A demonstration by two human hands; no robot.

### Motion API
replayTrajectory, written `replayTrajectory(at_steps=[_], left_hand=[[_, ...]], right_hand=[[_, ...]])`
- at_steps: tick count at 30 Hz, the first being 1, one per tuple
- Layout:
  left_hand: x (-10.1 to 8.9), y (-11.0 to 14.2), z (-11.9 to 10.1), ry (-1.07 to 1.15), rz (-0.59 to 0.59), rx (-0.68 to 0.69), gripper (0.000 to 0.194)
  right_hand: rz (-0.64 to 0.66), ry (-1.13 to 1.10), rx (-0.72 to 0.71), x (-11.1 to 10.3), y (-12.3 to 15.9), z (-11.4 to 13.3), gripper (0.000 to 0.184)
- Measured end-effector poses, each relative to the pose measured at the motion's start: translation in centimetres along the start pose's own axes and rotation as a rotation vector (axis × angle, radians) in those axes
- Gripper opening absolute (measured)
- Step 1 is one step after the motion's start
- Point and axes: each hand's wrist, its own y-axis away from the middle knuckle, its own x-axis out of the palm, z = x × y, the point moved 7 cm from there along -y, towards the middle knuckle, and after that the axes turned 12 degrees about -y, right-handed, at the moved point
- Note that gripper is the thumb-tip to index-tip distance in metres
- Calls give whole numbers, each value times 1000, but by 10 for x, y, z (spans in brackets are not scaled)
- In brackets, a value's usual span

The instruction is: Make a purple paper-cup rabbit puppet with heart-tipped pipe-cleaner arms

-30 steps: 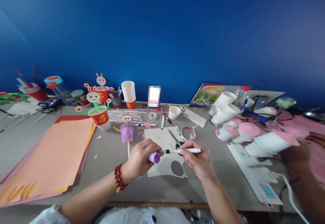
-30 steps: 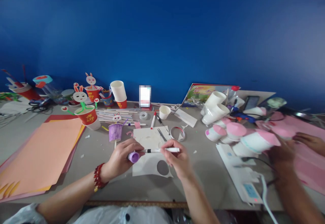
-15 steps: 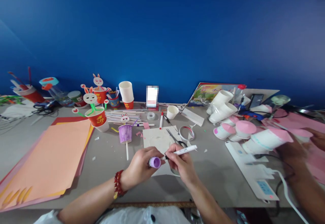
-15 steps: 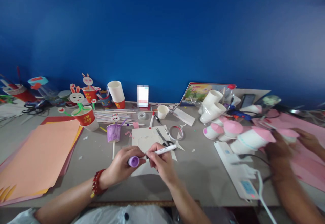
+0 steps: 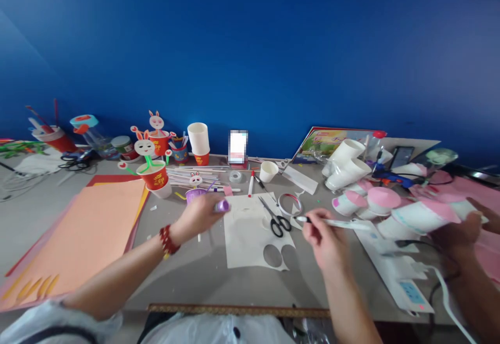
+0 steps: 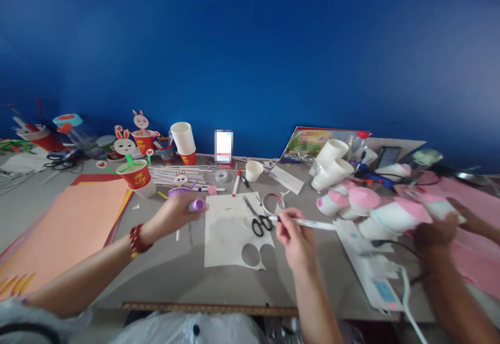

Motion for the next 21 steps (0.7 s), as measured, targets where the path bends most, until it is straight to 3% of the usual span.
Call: replayTrajectory(at_steps=[2, 5, 8, 11, 14, 17, 21], left_hand=[[-3, -27, 6, -319, -12, 38, 22], [0, -56, 13, -382, -21, 26, 33], [4, -61, 12, -389, -50, 22, 33], [7, -46, 7, -297, -72, -32, 20], [19, -18, -4, 141, 47, -109, 32], [30, 12, -36, 532, 209, 36, 22], [29, 35, -56, 510, 179, 156, 19]], right_hand=[[46, 15, 113, 9, 8, -25, 28], [50, 24, 151, 16, 18, -48, 32], [69, 60, 141, 15, 23, -54, 31], [106, 90, 115, 13, 27, -50, 29], [154, 90, 100, 22, 32, -47, 25], [218, 65, 100, 38, 39, -43, 20], [335, 3, 92, 60, 49, -38, 12]])
